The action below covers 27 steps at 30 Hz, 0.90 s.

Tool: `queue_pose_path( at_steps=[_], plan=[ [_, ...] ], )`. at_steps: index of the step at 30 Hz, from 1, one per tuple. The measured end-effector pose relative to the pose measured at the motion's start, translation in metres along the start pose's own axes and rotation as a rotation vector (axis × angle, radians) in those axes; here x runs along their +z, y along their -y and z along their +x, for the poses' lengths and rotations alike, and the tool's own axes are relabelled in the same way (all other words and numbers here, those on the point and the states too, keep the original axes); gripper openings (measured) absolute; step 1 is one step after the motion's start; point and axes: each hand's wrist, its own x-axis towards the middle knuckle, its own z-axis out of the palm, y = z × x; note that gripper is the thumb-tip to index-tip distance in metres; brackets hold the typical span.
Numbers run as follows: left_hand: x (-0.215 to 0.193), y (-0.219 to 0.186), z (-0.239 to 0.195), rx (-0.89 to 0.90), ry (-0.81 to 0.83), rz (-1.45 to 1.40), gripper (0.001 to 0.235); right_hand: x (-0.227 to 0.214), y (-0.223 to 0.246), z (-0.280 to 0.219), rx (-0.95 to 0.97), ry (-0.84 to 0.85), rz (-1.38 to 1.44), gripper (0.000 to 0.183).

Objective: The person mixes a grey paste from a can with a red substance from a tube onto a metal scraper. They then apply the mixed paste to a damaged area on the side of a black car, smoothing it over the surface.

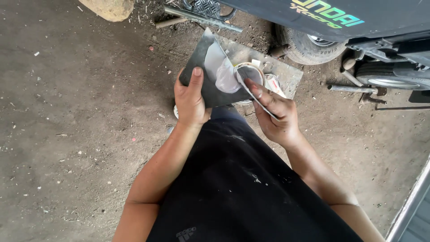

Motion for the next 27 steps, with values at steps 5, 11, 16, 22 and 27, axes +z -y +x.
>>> queue_pose_path(
  at_steps=[5,11,16,22,27],
  plan=[
    [0.003,-0.008,-0.004,0.071,0.016,0.064,0.03,0.002,0.007,0.006,0.055,0.053,-0.015,0.048],
    [0.001,-0.013,-0.007,0.089,0.02,0.044,0.028,0.003,0.001,0.006,0.136,0.118,-0.135,0.058],
    [0.02,-0.034,-0.008,0.09,0.068,-0.023,0.031,0.011,-0.023,-0.006,0.209,0.231,-0.215,0.055],
    [0.019,-0.022,-0.005,-0.224,-0.148,-0.036,0.032,0.006,-0.006,0.012,0.091,-0.163,-0.265,0.052],
    [0.031,-0.025,-0.01,-0.303,-0.067,-0.087,0.031,0.014,-0.014,0.015,-0.081,-0.042,-0.241,0.064]
  ],
)
